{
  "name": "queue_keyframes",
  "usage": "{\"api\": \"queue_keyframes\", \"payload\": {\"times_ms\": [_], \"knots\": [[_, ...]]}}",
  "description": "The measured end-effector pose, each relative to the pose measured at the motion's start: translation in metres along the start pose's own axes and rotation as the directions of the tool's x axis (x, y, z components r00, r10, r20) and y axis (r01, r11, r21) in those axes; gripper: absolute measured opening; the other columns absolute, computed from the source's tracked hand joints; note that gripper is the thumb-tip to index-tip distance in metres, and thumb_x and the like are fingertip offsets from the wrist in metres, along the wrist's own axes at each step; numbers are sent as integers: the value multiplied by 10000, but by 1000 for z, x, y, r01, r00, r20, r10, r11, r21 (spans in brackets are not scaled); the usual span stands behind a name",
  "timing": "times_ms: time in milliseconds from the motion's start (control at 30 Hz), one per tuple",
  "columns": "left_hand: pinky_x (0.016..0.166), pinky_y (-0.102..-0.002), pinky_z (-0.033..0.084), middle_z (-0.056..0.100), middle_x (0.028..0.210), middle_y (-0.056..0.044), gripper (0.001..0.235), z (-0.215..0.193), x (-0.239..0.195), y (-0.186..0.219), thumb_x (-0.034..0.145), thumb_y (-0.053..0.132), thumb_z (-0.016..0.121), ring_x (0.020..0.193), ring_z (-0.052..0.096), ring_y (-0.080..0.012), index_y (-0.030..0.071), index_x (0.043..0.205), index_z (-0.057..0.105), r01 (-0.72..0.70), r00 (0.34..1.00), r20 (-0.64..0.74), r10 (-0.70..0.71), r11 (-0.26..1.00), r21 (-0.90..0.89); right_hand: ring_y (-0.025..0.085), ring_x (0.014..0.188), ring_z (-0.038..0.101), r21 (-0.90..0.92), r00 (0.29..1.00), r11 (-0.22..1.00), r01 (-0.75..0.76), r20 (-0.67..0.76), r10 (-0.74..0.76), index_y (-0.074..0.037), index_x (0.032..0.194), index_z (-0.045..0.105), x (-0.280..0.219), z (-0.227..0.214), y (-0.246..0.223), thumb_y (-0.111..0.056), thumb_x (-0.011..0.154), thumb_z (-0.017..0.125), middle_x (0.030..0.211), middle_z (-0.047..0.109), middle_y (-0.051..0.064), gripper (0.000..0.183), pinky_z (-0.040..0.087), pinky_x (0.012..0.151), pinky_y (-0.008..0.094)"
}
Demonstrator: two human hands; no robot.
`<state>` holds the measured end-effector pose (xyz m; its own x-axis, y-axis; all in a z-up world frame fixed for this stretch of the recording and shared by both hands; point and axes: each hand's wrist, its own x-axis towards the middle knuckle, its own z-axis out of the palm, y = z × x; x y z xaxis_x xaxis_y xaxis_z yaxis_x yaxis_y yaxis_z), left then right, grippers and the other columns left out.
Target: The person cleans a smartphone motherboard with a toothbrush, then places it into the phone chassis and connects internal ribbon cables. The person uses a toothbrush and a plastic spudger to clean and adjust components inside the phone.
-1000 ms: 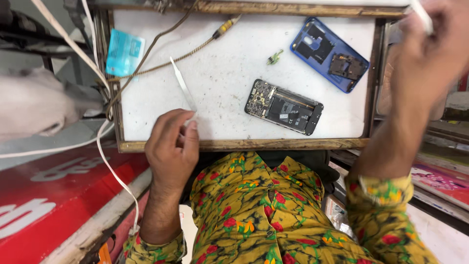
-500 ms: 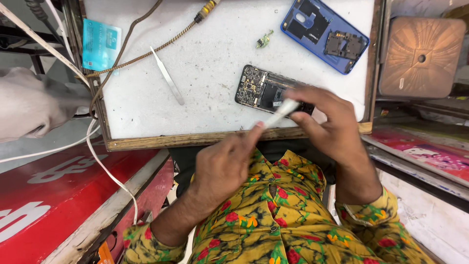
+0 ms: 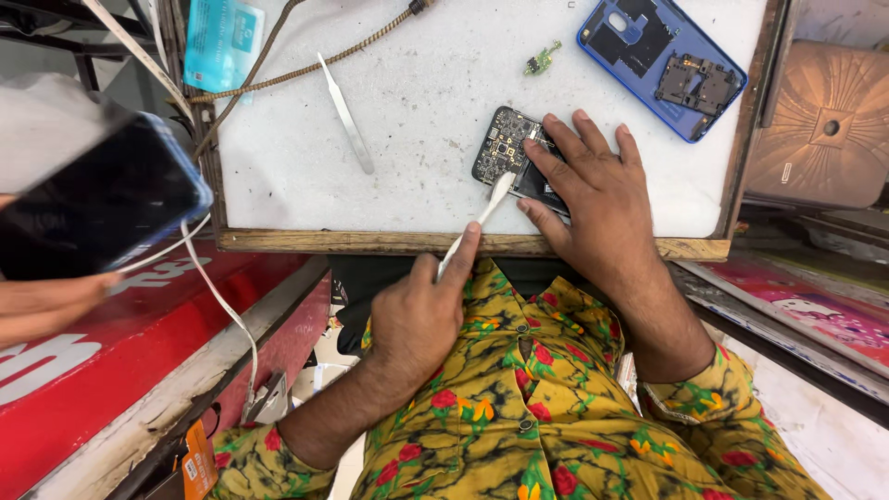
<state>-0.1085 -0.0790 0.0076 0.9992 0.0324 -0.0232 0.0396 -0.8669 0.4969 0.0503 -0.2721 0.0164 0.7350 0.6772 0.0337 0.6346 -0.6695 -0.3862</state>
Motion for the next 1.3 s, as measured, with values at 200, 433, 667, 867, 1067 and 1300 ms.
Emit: {"api": "queue_keyframes", "payload": {"times_ms": [200, 433, 667, 867, 1067, 1300], "knots": [[450, -443, 515, 520, 768, -83, 755, 5, 1, 10, 860, 114, 707, 491, 577, -277, 233, 1558, 445, 38, 997, 62, -44, 995, 97, 349, 1501, 436, 41, 999, 999, -29, -21, 30, -138, 1414, 653, -2, 4, 1, -304, 900, 800, 1562, 545, 109, 560, 247, 1232, 628], [475, -439, 516, 532, 797, -91, 755, 1, 0, 10, 886, 109, 675, 535, 585, -288, 192, 1592, 421, 26, 1000, -1, -26, 999, 40, 359, 1485, 441, 56, 999, 998, -41, -12, 42, -133, 1396, 671, 1, 2, -1, -306, 887, 801, 1551, 550, 118, 554, 234, 1215, 637], [424, -447, 503, 544, 731, -87, 759, 1, 4, 12, 889, 130, 683, 487, 580, -282, 230, 1588, 404, 91, 994, 49, -95, 994, 67, 349, 1499, 436, 55, 998, 997, -48, -27, 50, -133, 1381, 676, 1, 4, 0, -316, 886, 812, 1549, 558, 105, 545, 226, 1230, 647], [395, -458, 499, 547, 708, -82, 754, 2, 5, 11, 893, 145, 675, 450, 576, -280, 249, 1584, 393, 79, 991, 100, -89, 992, 97, 341, 1502, 436, 73, 997, 996, -53, -45, 57, -137, 1385, 678, -1, 7, 1, -313, 888, 817, 1542, 568, 101, 545, 211, 1240, 635], [395, -450, 506, 557, 718, -80, 771, 1, 5, 3, 880, 146, 669, 453, 586, -274, 275, 1587, 389, 82, 984, 144, -100, 989, 126, 332, 1505, 440, 75, 997, 996, -51, -62, 56, -142, 1394, 676, -2, 9, 1, -311, 890, 819, 1546, 569, 96, 551, 201, 1250, 614], [419, -463, 512, 541, 702, -81, 743, 1, 4, 9, 890, 184, 680, 456, 580, -292, 271, 1571, 397, 61, 988, 128, -80, 987, 145, 333, 1499, 445, 69, 996, 996, -55, -62, 59, -147, 1395, 677, -4, 8, 2, -319, 887, 817, 1545, 570, 96, 554, 202, 1244, 614]]}}
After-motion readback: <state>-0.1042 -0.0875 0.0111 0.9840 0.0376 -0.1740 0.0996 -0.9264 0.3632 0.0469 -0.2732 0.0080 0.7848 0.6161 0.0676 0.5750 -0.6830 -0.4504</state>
